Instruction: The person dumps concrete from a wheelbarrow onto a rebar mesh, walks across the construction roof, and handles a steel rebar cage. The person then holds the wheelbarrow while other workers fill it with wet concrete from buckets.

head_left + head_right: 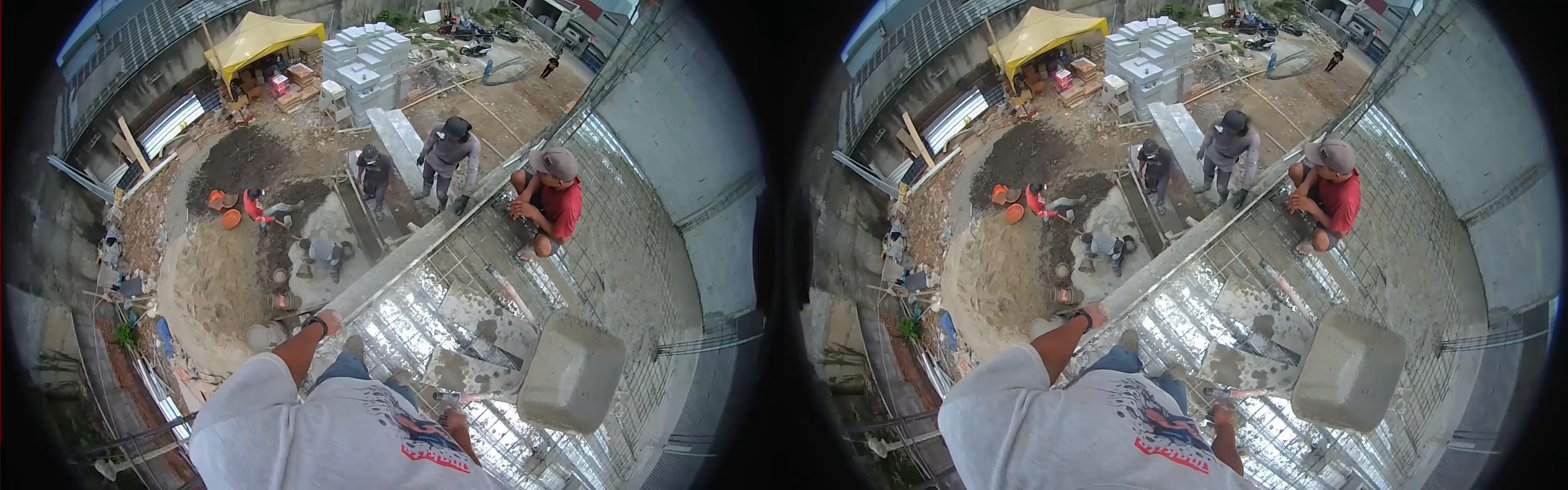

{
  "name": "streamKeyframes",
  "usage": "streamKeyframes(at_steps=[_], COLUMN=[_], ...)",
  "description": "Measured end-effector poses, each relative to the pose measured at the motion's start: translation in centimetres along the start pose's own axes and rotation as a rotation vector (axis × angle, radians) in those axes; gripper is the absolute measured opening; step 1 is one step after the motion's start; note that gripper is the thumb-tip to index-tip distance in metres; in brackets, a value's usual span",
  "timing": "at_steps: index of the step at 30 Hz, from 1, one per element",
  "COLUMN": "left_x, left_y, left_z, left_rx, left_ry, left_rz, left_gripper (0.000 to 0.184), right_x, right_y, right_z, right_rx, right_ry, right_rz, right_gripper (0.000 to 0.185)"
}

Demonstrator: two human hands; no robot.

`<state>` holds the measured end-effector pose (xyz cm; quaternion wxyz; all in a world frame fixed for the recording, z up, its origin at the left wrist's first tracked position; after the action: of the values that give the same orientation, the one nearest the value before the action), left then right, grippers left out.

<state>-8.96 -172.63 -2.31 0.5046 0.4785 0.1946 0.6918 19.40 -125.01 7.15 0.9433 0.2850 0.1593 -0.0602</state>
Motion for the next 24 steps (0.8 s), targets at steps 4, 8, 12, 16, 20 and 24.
streamKeyframes(at_steps=[4,8,12,16,20,24], left_x=[4.2,6.3,7.9,7.6,7.7,7.7], left_y=[0.6,-1.9,-4.0,-5.8,-5.5,-6.1], left_z=[0.7,2.9,6.0,9.1,12.2,13.5], left_rx=[0.124,0.197,0.094,0.193,0.227,0.328], left_ry=[0.239,0.200,0.289,0.458,0.504,0.454], left_rz=[0.161,0.231,0.155,0.279,0.302,0.289], left_gripper=[0.030,0.030,0.036,0.036,0.033,0.033], right_x=[0.3,4.5,-1.0,-1.4,-1.5,-1.7], right_y=[0.7,2.0,4.3,5.8,6.4,6.0], right_z=[-3.0,-9.6,-9.6,-13.8,-15.5,-16.7], right_rx=[-0.104,-0.137,-0.116,-0.134,-0.119,-0.218], right_ry=[-0.025,-0.091,0.023,0.064,0.007,0.044], right_rz=[-0.004,-0.179,-0.185,-0.140,-0.117,-0.017], right_gripper=[0.033,0.031,0.027,0.030,0.025,0.029])
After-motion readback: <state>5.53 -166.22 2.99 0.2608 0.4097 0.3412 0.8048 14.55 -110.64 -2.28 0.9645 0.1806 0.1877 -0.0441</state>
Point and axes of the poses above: each hand's wrist, its own z-axis away from the middle knuckle, its own y-axis out of the back of the hand, x = y × z, the point moved 2 cm from there along -z, towards the middle knuckle, and after that the axes turned 12 degrees about x, right-handed, at the moved point
